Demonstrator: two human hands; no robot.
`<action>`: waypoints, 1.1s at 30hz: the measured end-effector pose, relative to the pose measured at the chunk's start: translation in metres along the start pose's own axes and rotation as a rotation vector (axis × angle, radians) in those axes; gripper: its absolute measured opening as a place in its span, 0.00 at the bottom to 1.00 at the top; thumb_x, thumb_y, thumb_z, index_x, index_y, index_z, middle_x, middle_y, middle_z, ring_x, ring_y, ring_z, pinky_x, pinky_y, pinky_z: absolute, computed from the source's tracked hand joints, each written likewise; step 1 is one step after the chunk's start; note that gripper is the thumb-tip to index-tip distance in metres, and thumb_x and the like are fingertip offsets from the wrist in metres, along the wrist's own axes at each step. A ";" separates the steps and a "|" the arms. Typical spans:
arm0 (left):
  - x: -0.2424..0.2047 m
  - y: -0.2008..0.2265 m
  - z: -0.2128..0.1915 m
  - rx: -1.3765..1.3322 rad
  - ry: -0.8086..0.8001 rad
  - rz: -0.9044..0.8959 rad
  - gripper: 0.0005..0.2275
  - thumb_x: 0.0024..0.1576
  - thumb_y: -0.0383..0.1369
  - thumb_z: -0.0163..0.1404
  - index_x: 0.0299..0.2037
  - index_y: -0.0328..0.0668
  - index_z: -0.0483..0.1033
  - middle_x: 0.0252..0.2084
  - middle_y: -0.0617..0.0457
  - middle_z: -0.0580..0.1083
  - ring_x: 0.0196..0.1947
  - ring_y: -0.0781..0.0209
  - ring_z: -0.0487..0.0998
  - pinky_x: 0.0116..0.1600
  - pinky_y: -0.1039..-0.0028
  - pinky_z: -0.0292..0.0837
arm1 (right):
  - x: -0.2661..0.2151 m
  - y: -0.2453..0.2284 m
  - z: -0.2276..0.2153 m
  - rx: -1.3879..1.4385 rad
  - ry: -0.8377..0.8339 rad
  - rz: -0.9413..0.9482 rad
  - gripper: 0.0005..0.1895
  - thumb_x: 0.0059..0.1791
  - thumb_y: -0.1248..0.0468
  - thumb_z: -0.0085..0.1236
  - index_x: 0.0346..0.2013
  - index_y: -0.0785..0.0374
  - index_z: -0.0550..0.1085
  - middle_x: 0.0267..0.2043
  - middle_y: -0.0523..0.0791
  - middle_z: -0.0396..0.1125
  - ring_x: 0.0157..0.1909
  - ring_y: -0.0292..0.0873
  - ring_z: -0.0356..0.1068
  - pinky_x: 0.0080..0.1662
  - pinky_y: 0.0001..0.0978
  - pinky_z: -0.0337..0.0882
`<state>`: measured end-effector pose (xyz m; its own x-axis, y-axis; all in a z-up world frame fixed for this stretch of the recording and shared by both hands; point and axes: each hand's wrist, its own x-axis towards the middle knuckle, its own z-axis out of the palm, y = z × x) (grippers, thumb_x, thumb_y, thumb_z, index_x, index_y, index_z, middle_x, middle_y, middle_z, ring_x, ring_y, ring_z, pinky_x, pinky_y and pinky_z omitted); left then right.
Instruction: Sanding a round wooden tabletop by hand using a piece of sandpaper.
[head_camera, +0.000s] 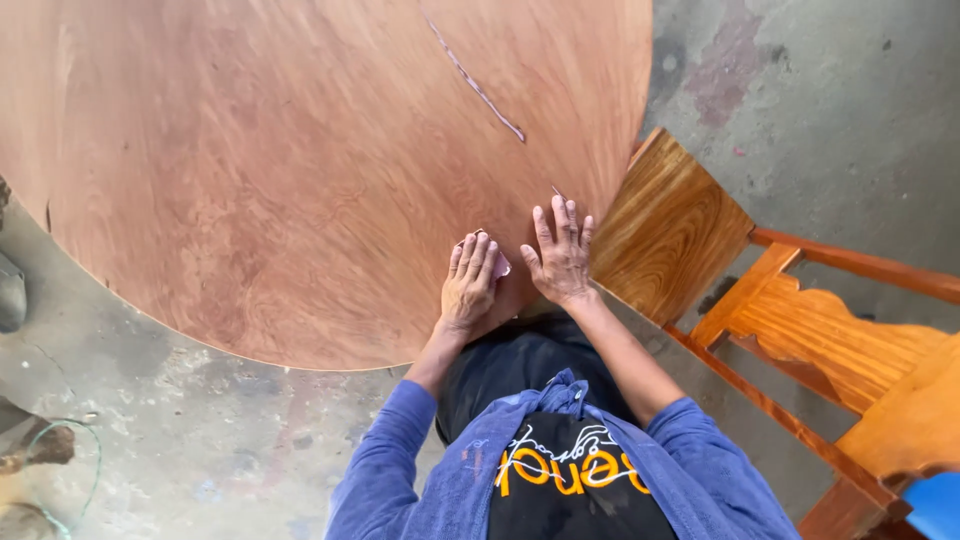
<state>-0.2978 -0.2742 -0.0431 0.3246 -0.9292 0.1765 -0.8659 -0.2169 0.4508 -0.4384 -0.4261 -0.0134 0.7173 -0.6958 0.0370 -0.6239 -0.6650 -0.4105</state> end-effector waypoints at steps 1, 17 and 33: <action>0.002 0.001 0.001 -0.026 -0.011 -0.019 0.26 0.58 0.31 0.51 0.68 0.32 0.66 0.73 0.40 0.62 0.76 0.44 0.58 0.77 0.54 0.51 | 0.005 0.001 0.008 -0.081 -0.053 -0.049 0.36 0.54 0.47 0.52 0.73 0.60 0.59 0.77 0.57 0.45 0.79 0.61 0.40 0.72 0.66 0.39; 0.155 -0.061 0.024 0.080 0.220 -0.314 0.25 0.65 0.37 0.50 0.71 0.34 0.63 0.75 0.41 0.59 0.77 0.46 0.55 0.78 0.55 0.48 | 0.212 0.083 0.017 -0.224 -0.118 -0.250 0.44 0.55 0.38 0.48 0.79 0.58 0.54 0.83 0.54 0.36 0.83 0.59 0.31 0.75 0.64 0.29; 0.412 -0.149 0.052 0.253 0.461 -0.666 0.22 0.68 0.40 0.48 0.67 0.34 0.69 0.72 0.40 0.63 0.74 0.42 0.59 0.77 0.54 0.51 | 0.560 0.169 0.001 -0.228 -0.215 -0.427 0.42 0.60 0.35 0.45 0.80 0.57 0.52 0.80 0.56 0.39 0.79 0.63 0.37 0.71 0.68 0.40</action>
<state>-0.0548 -0.6403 -0.0831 0.8720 -0.3808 0.3075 -0.4802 -0.7870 0.3873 -0.1424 -0.9280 -0.0627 0.9549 -0.2943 -0.0397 -0.2964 -0.9360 -0.1900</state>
